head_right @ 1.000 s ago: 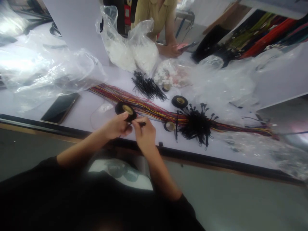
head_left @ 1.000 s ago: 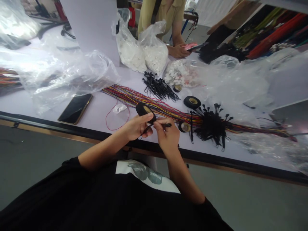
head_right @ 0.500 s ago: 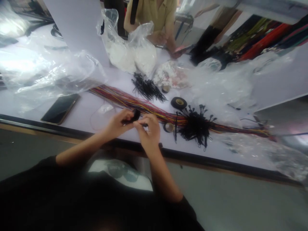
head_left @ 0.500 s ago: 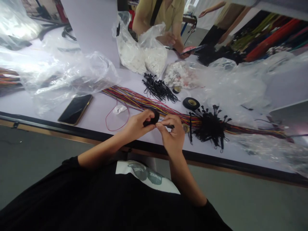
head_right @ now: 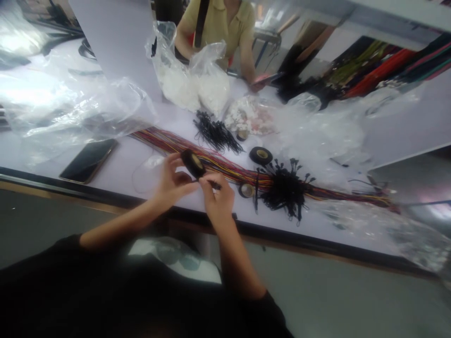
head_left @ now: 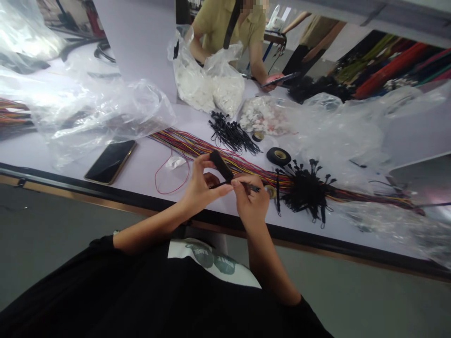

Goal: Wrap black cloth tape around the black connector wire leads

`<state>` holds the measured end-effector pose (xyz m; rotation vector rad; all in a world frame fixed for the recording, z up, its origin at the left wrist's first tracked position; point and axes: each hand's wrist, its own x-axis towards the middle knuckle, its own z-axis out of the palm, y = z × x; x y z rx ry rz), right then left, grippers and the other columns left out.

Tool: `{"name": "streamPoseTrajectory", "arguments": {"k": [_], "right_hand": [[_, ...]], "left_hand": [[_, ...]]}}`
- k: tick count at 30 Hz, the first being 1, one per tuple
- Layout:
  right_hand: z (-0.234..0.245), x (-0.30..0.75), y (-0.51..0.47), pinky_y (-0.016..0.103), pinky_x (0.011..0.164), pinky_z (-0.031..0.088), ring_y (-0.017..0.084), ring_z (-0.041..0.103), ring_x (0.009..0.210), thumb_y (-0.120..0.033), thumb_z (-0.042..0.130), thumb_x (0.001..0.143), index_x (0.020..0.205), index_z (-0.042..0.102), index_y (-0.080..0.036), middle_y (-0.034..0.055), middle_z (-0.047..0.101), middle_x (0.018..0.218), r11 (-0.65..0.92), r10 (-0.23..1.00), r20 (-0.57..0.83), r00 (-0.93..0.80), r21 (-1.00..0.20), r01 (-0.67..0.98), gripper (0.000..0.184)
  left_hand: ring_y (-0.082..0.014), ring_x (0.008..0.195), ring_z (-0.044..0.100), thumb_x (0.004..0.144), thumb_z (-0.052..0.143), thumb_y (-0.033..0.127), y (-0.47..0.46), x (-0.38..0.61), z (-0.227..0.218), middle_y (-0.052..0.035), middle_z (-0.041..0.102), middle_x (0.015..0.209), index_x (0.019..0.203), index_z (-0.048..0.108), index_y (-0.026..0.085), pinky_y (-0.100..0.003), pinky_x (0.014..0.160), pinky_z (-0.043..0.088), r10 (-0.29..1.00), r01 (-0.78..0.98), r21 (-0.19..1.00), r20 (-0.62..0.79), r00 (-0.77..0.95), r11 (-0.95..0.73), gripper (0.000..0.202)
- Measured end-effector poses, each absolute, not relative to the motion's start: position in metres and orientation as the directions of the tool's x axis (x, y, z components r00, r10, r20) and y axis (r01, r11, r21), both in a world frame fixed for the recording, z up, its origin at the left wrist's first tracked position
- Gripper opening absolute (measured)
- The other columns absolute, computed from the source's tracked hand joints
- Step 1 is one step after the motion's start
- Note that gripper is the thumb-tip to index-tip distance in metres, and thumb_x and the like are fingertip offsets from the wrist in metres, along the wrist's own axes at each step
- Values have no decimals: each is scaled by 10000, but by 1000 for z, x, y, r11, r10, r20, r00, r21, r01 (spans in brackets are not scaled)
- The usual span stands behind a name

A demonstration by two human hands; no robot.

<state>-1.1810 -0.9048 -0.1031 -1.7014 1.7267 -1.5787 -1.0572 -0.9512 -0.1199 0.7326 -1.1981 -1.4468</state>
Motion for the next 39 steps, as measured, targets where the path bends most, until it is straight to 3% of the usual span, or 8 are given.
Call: {"name": "streamPoseTrajectory", "arguments": {"k": [7,12,16,18,22,26,34,39], "right_hand": [[-106,-1180,-904,317,656,500,177,663,684,-410,625,768,685,593,-216,12,715,727,-176,-878,339,-339,-886,-429,214],[-122,-1187,-917,302,579,479,153,599,500,-412,633,746,635,570,-207,-35,621,506,-113,-887,164,-431,-984,-140,241],[-119,-1193,-916,298,625,462,142,596,572,-333,681,710,615,582,-205,-32,632,575,-111,-909,185,-373,-971,-213,188],[-112,-1194,-912,316,704,468,153,622,680,-292,689,706,624,590,-208,-17,663,677,-161,-915,255,-312,-941,-298,153],[-100,-1190,-907,327,768,463,159,608,787,-251,691,706,613,580,-218,-6,642,780,-335,-848,463,-258,-845,-416,149],[-106,-1186,-907,299,629,454,133,559,617,-316,640,767,724,623,-226,-29,591,665,-250,-887,366,-281,-893,-376,101],[-106,-1185,-903,337,675,485,180,629,669,-418,622,777,735,615,-221,3,661,687,-142,-860,383,-337,-815,-562,201],[-99,-1184,-902,308,658,498,174,652,690,-409,649,746,655,597,-217,17,708,725,-173,-896,345,-278,-850,-498,219]], "left_hand": [[-60,435,483,606,688,579,-965,-1050,-114,2,560,674,844,542,137,-176,348,301,-627,257,832,-133,-768,-492,523],[-138,730,570,570,760,448,-956,-1040,-116,-45,580,892,928,543,161,-274,625,493,-794,168,984,149,-590,60,508],[-265,1028,532,409,838,485,-955,-1024,-113,-108,525,1121,1044,529,183,-402,857,488,-554,-39,858,296,-778,512,769],[-235,965,539,478,807,525,-958,-1023,-116,-94,536,1068,1011,527,191,-366,807,494,-501,-48,803,322,-803,593,689],[-142,771,537,805,594,335,-964,-1039,-127,-27,561,835,846,514,186,-270,696,455,-721,-146,787,452,-525,599,175],[-122,718,557,798,554,171,-961,-1054,-129,-5,602,743,741,533,180,-244,685,448,-774,-159,803,470,-424,575,62],[-63,542,531,670,721,310,-955,-1054,-124,39,566,755,866,490,192,-199,505,429,-937,196,977,146,-318,86,325],[-41,369,402,691,594,639,-972,-1048,-122,12,548,671,827,503,161,-191,314,271,-666,277,895,-29,-746,-350,506]]}}
